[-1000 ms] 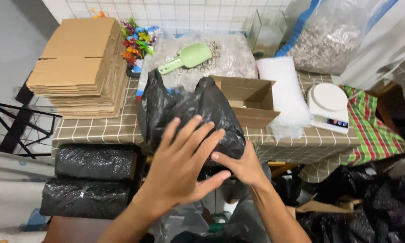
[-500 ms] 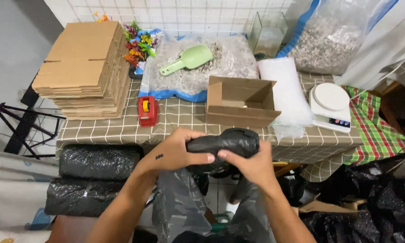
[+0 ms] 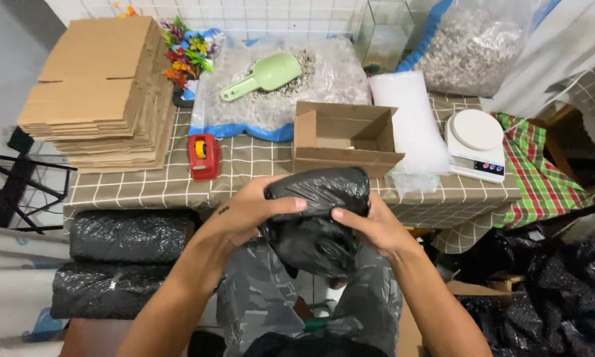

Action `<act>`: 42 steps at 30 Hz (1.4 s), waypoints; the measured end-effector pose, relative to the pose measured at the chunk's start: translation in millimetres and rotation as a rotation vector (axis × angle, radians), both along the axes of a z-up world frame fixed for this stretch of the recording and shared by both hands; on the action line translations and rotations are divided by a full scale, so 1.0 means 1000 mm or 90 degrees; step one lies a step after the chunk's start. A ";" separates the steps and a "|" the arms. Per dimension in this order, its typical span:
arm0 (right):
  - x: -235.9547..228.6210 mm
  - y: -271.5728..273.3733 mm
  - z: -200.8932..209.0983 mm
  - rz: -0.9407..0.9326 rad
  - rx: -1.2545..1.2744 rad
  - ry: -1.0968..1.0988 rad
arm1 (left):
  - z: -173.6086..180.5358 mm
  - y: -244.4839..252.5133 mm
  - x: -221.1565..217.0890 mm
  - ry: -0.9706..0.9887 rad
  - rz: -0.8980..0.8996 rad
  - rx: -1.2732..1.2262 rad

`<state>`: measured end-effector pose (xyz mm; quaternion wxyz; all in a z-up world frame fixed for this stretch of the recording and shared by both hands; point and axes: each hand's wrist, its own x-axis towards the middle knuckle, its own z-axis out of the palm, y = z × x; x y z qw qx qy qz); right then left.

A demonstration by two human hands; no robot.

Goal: The person assembles a flat cardboard box, places a small plastic bag inside, then adds a black plastic bag. They close the box flaps and seal it with a tape dispenser, pressing the tape to secure the package.

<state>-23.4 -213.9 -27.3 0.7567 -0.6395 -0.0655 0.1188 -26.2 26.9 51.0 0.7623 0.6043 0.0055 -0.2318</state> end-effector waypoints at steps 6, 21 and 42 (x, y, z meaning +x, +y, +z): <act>0.015 -0.013 -0.051 -0.055 0.168 0.122 | -0.017 0.000 0.008 0.065 -0.012 0.031; 0.143 -0.055 0.083 -0.074 -0.008 0.055 | 0.009 -0.068 0.151 -0.181 0.012 0.090; 0.144 -0.043 0.055 0.144 -0.691 -0.376 | -0.056 -0.083 0.181 -0.368 -0.243 0.665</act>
